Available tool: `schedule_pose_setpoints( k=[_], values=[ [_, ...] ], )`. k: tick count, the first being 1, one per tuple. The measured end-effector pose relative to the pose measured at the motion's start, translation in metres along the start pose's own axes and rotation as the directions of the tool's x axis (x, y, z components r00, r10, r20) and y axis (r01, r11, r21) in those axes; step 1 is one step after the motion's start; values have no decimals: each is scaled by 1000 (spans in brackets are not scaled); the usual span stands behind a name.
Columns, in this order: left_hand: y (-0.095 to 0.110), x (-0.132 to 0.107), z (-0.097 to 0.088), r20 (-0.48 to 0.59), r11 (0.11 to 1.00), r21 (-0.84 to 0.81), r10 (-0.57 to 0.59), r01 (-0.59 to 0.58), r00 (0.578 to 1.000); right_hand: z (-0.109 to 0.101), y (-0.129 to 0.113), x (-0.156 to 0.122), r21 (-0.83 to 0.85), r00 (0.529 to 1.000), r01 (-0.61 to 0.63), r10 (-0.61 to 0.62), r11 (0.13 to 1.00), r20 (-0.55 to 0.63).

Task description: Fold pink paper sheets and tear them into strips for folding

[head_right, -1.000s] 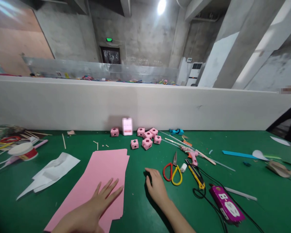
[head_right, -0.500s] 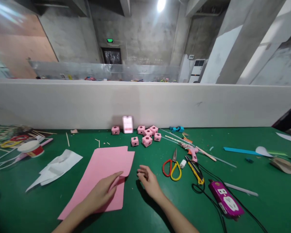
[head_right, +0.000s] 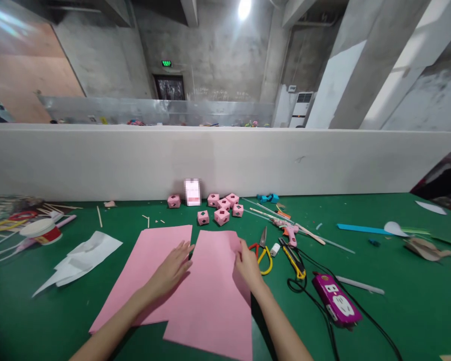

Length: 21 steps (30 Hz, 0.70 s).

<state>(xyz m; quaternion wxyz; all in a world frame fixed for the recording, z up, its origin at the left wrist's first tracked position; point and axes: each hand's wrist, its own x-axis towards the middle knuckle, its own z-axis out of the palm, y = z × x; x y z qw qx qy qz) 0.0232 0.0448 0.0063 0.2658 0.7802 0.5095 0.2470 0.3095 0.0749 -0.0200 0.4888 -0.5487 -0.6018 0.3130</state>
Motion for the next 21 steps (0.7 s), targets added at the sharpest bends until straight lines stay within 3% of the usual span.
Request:
schedule_pose_setpoints(
  k=[2, 5, 9, 14, 18, 21],
  values=[
    [-15, 13, -2, 17, 998, 47, 39, -40, 999, -11, 1, 4, -29, 999, 14, -15, 999, -42],
    [-26, 19, 0, 8, 996, 92, 10, -11, 1000, -19, -1, 7, -31, 995, 27, -30, 999, -97],
    [-32, 8, -3, 29, 978, 207, -44, 37, 999, -15, -2, 10, 45, 991, 33, -27, 998, -131],
    [-43, -13, -19, 20, 947, 313, -76, 66, 997, -5, -1, 8, 184, 991, 4, 21, 983, -133],
    [-53, -22, -40, 42, 952, 292, -102, 85, 994, 1, -3, 3, 252, 989, -3, 40, 968, -143],
    [-49, -26, -50, -12, 977, 144, -158, 158, 987, 8, -7, -3, 289, 985, -1, 51, 957, -165]
  ],
)
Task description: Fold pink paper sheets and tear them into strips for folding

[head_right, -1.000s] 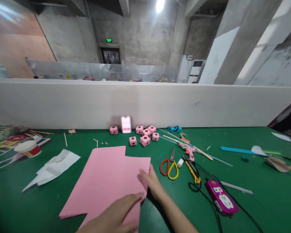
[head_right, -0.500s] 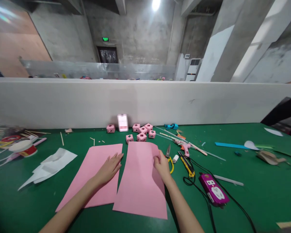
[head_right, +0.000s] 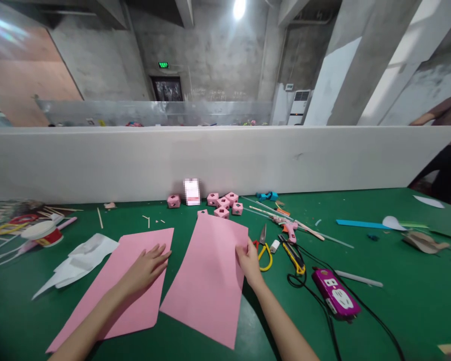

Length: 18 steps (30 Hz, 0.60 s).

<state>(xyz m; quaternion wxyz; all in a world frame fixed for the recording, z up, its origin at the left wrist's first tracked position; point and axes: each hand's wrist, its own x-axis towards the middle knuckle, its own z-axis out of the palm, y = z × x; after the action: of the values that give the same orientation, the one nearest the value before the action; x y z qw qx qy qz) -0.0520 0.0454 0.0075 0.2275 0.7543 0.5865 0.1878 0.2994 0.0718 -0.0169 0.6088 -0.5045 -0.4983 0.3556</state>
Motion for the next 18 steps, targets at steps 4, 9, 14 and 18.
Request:
schedule_pose_setpoints(
  k=[4, 9, 14, 18],
  values=[
    [30, -9, 5, 58, 721, -691, -15, 51, 998, 5, 0, -6, 71, 997, -9, 14, 997, -78],
    [65, -5, 20, 44, 78, -995, -141, 56, 989, 0, 7, 2, 147, 970, -9, 44, 989, -239],
    [72, 0, 37, 137, -197, -973, -86, 118, 987, 3, 12, 2, 171, 952, -25, 75, 985, -296],
    [75, 1, 54, 244, -196, -960, -247, 198, 938, 18, 12, -16, 156, 971, -32, 67, 987, -228]
  ],
)
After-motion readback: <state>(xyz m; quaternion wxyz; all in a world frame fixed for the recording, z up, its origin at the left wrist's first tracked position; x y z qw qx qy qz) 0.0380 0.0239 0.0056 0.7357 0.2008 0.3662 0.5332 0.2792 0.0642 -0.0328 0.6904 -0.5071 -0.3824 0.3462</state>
